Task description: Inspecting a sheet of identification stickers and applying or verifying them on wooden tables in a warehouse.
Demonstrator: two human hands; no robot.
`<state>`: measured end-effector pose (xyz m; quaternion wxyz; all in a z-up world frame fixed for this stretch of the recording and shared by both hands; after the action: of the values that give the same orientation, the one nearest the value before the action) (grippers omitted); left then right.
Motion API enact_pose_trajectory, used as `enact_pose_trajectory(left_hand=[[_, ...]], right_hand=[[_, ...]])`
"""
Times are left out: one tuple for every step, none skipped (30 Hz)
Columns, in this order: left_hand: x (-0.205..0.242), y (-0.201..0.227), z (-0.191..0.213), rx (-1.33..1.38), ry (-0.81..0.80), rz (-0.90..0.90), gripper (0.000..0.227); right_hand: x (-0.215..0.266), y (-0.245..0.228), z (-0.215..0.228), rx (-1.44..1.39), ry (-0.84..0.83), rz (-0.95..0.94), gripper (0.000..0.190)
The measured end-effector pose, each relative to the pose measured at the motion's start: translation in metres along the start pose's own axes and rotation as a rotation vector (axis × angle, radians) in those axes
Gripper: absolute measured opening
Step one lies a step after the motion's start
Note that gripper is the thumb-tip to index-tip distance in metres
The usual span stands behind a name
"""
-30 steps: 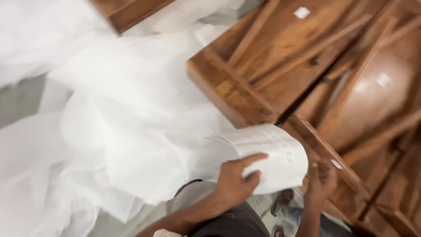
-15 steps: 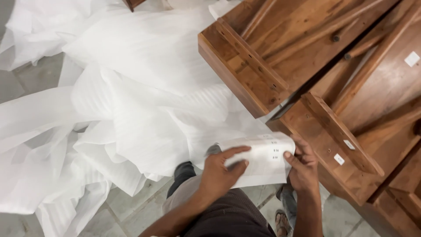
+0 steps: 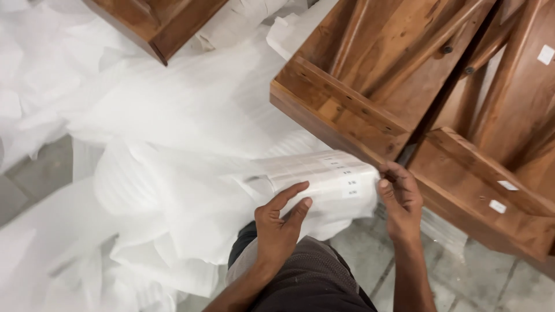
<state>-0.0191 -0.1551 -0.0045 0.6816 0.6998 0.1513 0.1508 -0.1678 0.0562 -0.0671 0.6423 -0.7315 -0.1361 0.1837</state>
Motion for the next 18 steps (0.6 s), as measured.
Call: enact_pose_trajectory(left_hand=[[-0.010,0.003,0.016,-0.016,-0.043,0.112,0.032],[-0.016,0.005,0.031,-0.029,-0.082,0.234,0.034],[-0.024,0.005,0.046,-0.028,-0.094,0.248,0.034],[-0.032,0.006,0.060,-0.006,-0.122,0.112,0.033],[-0.038,0.009,0.074,0.018,-0.152,-0.023,0.033],[-0.046,0.009,0.086,0.016,-0.167,-0.022,0.033],[-0.054,0.011,0.096,-0.033,-0.191,-0.040,0.032],[-0.059,0.013,0.104,-0.080,-0.222,-0.055,0.031],[-0.066,0.018,0.110,-0.079,-0.244,-0.050,0.031],[-0.073,0.020,0.114,-0.010,-0.252,0.055,0.031],[-0.080,0.022,0.117,0.056,-0.262,0.161,0.032],[-0.085,0.022,0.120,0.058,-0.280,0.159,0.032],[-0.090,0.022,0.122,0.044,-0.294,0.123,0.032],[-0.094,0.022,0.123,0.030,-0.301,0.087,0.032],[-0.098,0.020,0.122,0.033,-0.312,0.085,0.032],[-0.102,0.017,0.122,0.073,-0.338,0.088,0.033],[-0.105,0.014,0.121,0.112,-0.365,0.091,0.035],[-0.108,0.017,0.120,0.110,-0.365,0.090,0.035]], right_hand=[[-0.007,-0.002,-0.016,0.025,-0.018,-0.042,0.043],[-0.010,-0.006,-0.031,0.053,-0.042,-0.097,0.047],[-0.017,-0.013,-0.045,0.055,-0.029,-0.109,0.047],[-0.024,-0.020,-0.061,-0.080,-0.089,-0.104,0.050],[-0.030,-0.028,-0.076,-0.217,-0.148,-0.098,0.054],[-0.036,-0.037,-0.092,-0.218,-0.133,-0.095,0.054],[-0.042,-0.049,-0.107,-0.184,-0.182,-0.028,0.062],[-0.043,-0.061,-0.120,-0.147,-0.224,0.034,0.071],[-0.039,-0.045,-0.115,-0.145,-0.202,0.033,0.071],[-0.035,-0.029,-0.108,-0.083,-0.207,-0.018,0.063],[-0.029,-0.013,-0.101,-0.022,-0.212,-0.069,0.057],[-0.030,-0.012,-0.102,-0.016,-0.195,-0.065,0.057],[-0.029,-0.011,-0.103,0.024,-0.175,-0.103,0.049],[-0.031,-0.010,-0.102,0.063,-0.163,-0.142,0.042],[-0.034,-0.014,-0.103,0.067,-0.153,-0.140,0.042],[-0.038,-0.016,-0.104,0.008,-0.123,-0.139,0.042],[-0.042,-0.019,-0.104,-0.051,-0.094,-0.138,0.041],[-0.045,-0.017,-0.104,-0.054,-0.094,-0.137,0.041]])
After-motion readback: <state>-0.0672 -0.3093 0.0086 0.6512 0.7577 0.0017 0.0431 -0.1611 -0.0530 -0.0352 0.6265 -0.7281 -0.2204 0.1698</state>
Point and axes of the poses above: each hand's wrist, its own x-axis away from the middle knuckle, its own z-axis out of the back of the hand, y = z × x, the point moved 2 cm from there along -x, towards the middle knuckle, and after that the axes turned 11 degrees about -y, right-handed, at the moved point
